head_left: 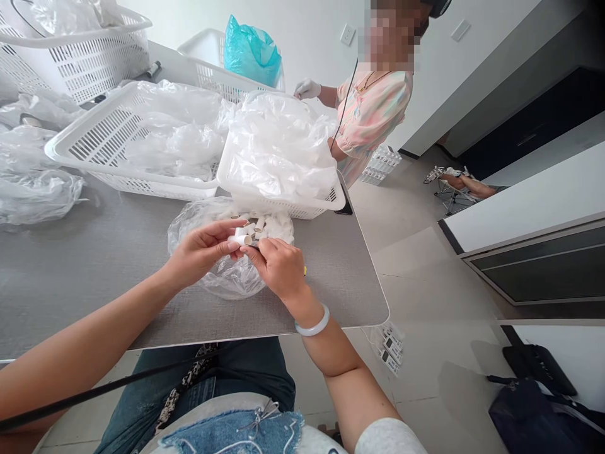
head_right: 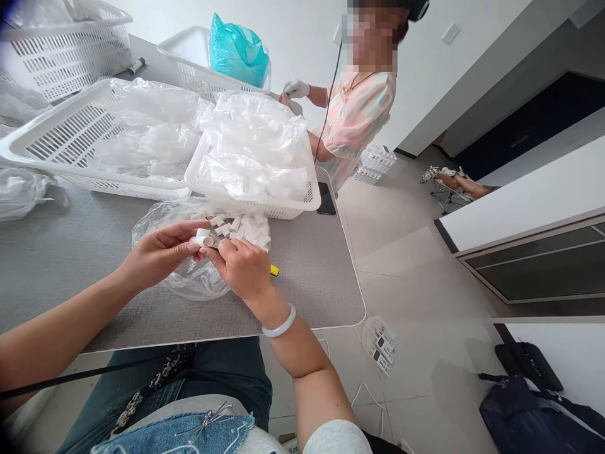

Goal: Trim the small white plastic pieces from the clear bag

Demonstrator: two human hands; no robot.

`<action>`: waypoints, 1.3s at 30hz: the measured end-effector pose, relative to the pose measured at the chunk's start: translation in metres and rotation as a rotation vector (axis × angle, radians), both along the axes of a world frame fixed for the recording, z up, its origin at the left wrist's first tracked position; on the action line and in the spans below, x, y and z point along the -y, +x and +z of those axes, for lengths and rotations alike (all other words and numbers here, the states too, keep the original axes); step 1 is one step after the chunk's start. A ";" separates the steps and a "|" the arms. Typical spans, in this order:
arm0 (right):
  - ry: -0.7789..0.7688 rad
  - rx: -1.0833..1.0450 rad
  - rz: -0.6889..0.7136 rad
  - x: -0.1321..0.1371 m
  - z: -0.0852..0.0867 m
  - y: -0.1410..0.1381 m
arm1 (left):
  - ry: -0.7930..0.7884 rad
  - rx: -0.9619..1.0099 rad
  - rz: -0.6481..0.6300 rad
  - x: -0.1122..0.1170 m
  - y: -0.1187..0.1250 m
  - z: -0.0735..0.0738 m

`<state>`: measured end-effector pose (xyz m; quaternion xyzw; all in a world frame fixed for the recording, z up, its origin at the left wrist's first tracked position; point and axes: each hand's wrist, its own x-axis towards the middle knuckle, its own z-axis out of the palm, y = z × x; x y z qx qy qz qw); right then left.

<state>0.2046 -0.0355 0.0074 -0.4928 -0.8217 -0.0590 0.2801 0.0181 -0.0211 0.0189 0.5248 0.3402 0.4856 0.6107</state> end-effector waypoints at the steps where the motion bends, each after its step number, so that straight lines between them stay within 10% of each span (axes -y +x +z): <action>1: 0.001 -0.004 -0.003 0.000 0.000 0.000 | 0.004 -0.010 0.004 0.000 0.000 0.000; 39: -0.045 0.055 -0.029 0.000 -0.001 -0.003 | -0.082 0.105 -0.042 0.000 -0.002 0.002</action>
